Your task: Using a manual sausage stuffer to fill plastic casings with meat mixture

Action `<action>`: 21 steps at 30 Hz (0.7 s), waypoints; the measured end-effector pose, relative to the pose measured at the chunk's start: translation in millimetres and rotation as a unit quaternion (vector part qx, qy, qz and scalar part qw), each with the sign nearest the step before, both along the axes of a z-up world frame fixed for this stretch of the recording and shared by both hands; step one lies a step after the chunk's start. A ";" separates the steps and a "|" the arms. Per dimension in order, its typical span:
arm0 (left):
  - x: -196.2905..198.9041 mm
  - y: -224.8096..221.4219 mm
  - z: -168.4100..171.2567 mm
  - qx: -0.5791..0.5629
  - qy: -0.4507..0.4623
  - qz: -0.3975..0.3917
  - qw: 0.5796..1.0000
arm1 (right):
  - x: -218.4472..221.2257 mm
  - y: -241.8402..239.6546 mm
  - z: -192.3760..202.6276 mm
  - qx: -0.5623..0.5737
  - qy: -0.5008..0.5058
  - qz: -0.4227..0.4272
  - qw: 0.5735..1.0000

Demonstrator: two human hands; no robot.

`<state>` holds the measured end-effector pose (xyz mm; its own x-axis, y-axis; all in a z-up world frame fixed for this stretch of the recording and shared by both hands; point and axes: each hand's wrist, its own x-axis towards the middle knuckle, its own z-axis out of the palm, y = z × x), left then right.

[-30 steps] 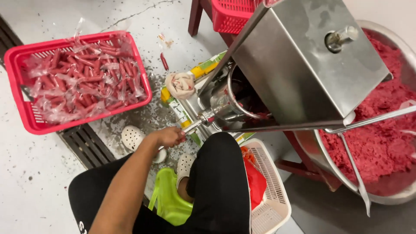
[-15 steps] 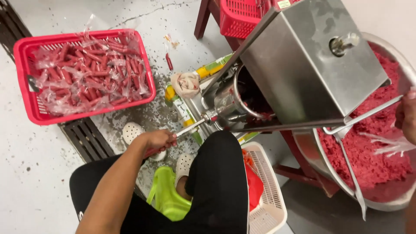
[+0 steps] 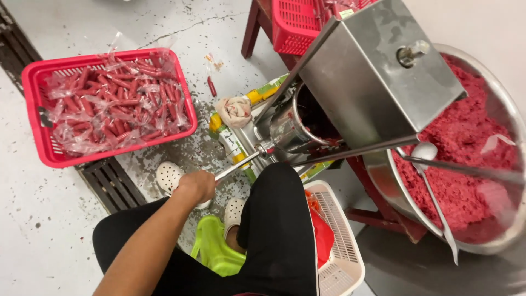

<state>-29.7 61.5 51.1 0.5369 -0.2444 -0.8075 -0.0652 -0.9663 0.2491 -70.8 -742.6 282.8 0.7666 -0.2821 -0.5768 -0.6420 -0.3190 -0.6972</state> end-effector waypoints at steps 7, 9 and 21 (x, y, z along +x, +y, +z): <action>41.1 59.8 -9.6 0.022 -0.052 -0.004 0.998 | -108.1 479.3 40.6 -0.149 0.128 0.165 0.967; 44.3 82.9 60.0 0.071 -0.131 0.031 0.988 | -95.3 479.7 -24.8 -0.203 0.089 0.201 0.954; -78.7 -44.7 86.9 -0.415 -0.117 0.315 0.845 | -102.4 461.0 -71.0 -0.036 -0.176 0.130 0.975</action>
<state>-108.4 16.8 138.0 0.8929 -0.2805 -0.3522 0.2568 -0.3251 0.9101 -173.2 -281.6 211.8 0.9644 -0.0821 -0.2515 -0.2585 -0.4951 -0.8295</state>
